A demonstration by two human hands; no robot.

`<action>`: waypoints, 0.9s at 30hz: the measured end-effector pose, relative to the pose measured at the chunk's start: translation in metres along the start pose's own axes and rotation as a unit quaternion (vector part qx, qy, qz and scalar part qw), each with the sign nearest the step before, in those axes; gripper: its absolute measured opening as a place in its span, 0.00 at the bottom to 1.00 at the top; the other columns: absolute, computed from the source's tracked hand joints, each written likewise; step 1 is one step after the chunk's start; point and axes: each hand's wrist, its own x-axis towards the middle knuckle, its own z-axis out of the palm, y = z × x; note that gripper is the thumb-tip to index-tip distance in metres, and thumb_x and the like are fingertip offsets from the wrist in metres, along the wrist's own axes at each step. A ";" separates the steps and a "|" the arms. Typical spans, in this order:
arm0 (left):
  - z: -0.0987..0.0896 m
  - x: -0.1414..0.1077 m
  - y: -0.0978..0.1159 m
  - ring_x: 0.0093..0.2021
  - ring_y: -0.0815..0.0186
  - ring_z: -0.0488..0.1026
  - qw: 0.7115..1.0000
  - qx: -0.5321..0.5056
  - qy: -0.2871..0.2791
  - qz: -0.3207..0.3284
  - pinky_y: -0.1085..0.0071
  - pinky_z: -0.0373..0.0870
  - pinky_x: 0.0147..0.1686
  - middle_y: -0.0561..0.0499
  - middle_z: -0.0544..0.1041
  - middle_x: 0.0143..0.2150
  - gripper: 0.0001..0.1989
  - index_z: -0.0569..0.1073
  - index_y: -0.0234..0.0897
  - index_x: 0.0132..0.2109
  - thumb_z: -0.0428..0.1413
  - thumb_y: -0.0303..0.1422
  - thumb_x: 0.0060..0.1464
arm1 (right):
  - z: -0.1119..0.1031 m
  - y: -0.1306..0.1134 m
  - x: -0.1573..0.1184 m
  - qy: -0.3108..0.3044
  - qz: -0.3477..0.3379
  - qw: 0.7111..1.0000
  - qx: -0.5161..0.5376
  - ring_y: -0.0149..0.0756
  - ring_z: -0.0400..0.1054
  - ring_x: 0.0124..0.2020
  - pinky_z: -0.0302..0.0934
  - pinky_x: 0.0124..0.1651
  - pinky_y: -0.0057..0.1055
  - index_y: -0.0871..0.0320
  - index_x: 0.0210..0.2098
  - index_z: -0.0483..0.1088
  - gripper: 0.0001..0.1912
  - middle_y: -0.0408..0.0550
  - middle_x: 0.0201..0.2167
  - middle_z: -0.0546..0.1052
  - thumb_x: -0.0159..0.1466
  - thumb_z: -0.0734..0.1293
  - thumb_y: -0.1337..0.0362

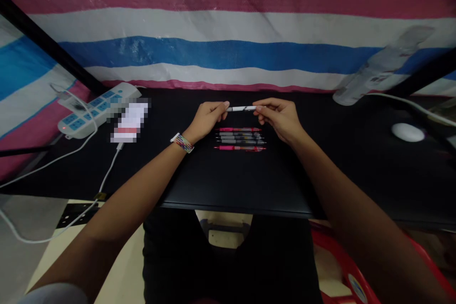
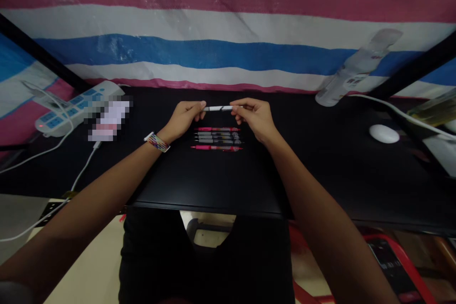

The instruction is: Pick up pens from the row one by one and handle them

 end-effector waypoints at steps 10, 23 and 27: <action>0.000 0.005 -0.002 0.27 0.69 0.73 0.998 -0.044 0.037 -0.023 0.70 0.71 0.30 0.52 0.78 0.29 0.17 0.81 0.39 0.41 0.64 0.49 0.70 | -0.005 0.013 0.008 0.005 0.015 1.000 0.016 0.31 0.71 0.28 0.69 0.30 0.32 0.55 0.40 0.85 0.14 0.45 0.31 0.81 0.60 0.84 0.55; -0.001 0.007 -0.009 0.26 0.70 0.74 0.997 -0.064 0.025 -0.040 0.73 0.71 0.28 0.52 0.80 0.30 0.14 0.80 0.39 0.48 0.64 0.46 0.70 | -0.009 0.019 0.015 0.012 0.022 0.998 0.056 0.30 0.71 0.29 0.69 0.31 0.31 0.56 0.40 0.85 0.14 0.45 0.30 0.80 0.60 0.85 0.56; -0.001 0.007 -0.010 0.25 0.71 0.72 0.997 -0.065 0.023 -0.042 0.74 0.68 0.26 0.53 0.77 0.28 0.13 0.79 0.39 0.43 0.62 0.44 0.71 | -0.010 0.020 0.016 0.009 0.020 0.997 0.078 0.30 0.71 0.28 0.68 0.31 0.30 0.56 0.39 0.86 0.15 0.45 0.30 0.81 0.58 0.86 0.56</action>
